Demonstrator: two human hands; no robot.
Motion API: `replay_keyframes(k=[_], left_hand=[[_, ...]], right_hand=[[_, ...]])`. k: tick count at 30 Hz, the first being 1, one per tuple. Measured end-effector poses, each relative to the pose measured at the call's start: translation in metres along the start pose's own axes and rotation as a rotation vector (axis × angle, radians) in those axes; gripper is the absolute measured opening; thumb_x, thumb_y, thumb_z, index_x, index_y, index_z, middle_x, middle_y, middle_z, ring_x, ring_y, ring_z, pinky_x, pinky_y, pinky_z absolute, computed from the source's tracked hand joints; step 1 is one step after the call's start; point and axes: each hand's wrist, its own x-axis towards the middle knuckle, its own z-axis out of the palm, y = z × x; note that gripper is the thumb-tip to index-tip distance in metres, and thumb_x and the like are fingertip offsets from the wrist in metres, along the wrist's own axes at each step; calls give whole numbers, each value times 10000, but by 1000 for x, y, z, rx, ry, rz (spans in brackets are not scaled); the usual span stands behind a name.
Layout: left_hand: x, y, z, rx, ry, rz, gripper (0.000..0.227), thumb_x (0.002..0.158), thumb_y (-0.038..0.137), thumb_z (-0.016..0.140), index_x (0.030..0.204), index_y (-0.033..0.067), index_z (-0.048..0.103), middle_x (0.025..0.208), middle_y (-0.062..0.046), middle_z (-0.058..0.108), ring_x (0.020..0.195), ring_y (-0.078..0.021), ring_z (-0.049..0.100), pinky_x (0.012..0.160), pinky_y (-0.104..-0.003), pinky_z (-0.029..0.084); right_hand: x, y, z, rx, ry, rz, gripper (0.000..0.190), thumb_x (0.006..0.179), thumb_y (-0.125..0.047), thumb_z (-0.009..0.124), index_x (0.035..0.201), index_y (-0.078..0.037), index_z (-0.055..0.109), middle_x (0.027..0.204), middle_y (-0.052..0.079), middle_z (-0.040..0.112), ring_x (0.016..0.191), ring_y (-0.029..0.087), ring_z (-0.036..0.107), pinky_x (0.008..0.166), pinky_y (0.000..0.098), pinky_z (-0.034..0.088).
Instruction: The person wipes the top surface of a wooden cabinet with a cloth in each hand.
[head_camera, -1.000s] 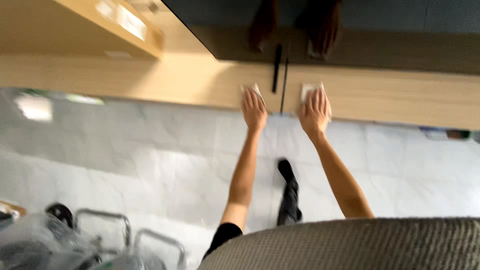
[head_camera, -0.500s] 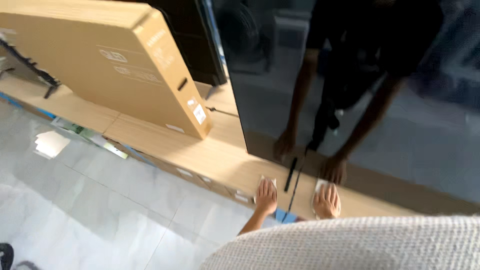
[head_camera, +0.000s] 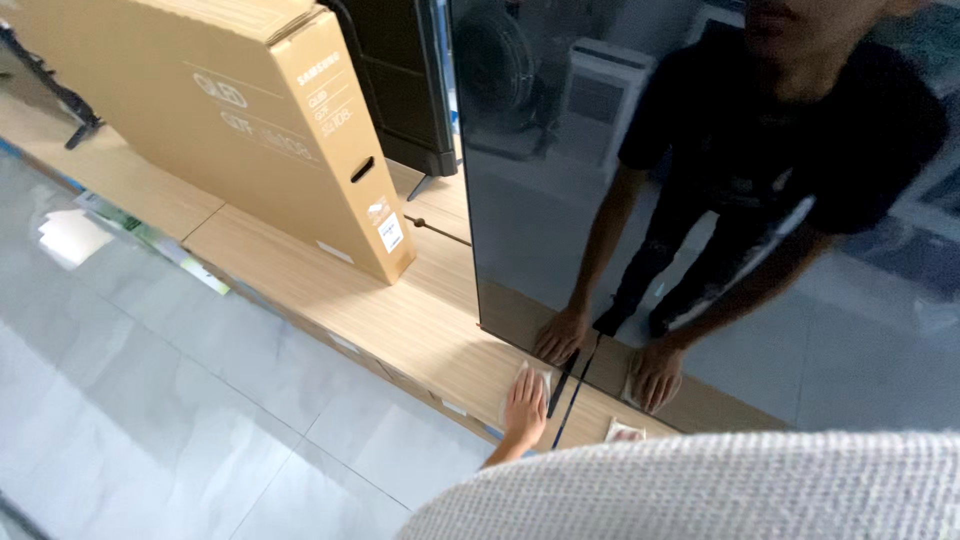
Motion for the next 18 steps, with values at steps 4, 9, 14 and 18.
replay_keyframes(k=[4,9,14,18], left_hand=[[-32,4,3,152,18,47,557,1054,298,421,1513,-16,441,1610,-203,405,1520,-345,312,1218,-476,231],[0,-16,29,35,82,-44,504,1057,290,440,1484,26,493,1562,-202,458,1490,-347,372,1217,-492,277],[-6,-17,43,94,113,-53,542,1054,294,435,1510,4,472,1591,-214,434,1506,-353,361,1215,-482,287],[-42,-9,44,47,73,-92,540,1065,303,428,1521,15,467,1600,-197,423,1510,-344,352,1215,-488,287]], right_hand=[[-15,1,5,20,25,-46,612,1057,-386,357,1567,-49,385,1631,230,330,1555,382,246,1273,499,195],[-58,8,18,26,78,-29,602,1062,-369,365,1564,-38,393,1627,235,344,1559,389,259,1283,502,206],[-69,18,28,27,168,-80,591,1068,-352,374,1561,-27,402,1624,240,357,1563,395,272,1294,505,218],[-41,20,44,-6,145,-55,589,1055,-336,399,1536,1,443,1595,268,408,1522,419,335,1245,518,264]])
